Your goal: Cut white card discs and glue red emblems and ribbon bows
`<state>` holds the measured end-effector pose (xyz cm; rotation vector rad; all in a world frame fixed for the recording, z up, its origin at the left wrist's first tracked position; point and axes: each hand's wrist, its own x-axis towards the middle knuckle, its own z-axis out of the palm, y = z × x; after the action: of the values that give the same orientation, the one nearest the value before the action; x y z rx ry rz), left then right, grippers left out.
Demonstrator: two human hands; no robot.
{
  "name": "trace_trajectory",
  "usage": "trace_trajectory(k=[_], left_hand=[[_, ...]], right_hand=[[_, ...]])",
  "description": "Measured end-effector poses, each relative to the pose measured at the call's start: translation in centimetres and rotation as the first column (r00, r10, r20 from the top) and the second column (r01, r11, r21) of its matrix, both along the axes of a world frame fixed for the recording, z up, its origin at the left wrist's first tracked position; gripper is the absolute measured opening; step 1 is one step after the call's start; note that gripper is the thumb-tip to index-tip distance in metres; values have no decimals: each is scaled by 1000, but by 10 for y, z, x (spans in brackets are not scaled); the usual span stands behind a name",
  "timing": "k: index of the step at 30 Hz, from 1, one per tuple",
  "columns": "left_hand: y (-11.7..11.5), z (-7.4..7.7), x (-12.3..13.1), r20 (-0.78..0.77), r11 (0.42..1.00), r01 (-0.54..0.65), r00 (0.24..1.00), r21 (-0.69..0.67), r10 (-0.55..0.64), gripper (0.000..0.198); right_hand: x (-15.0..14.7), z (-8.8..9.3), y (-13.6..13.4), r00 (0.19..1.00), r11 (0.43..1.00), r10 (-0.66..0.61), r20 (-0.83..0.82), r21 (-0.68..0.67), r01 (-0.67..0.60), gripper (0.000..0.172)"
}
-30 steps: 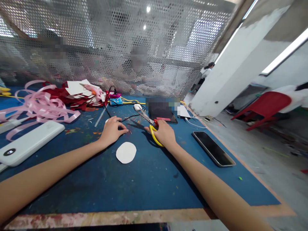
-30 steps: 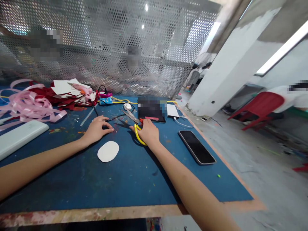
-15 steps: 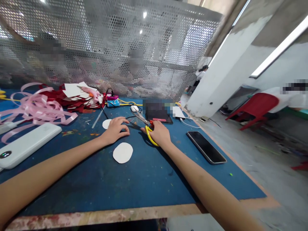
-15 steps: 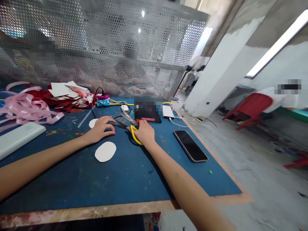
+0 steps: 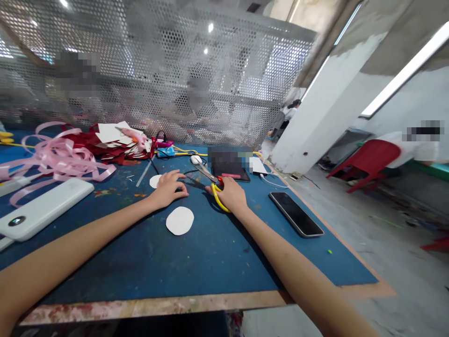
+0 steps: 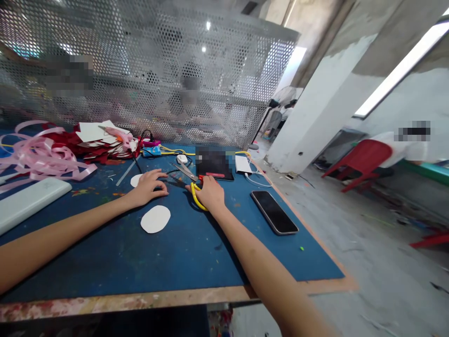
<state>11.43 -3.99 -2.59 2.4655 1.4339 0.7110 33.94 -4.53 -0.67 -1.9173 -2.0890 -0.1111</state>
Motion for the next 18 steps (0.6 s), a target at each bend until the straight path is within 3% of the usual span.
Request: trace_trajectory(k=[4,11,18], left_hand=[[-11,4,-10,9,999,-39,999,31,38,17],[-15,-1,-17,41,978,-207,977,-34,208,15],[-16,-2,-15,-4,985,-170,985,11,170,16]], right_hand=[[0,1,-1,1000,1000,15,-7,-13,-15,52],[0,2,-2,1000,1000,28,4,-6,-28,54],[-1,1,-2,999,999,32,15,-9,-32,54]])
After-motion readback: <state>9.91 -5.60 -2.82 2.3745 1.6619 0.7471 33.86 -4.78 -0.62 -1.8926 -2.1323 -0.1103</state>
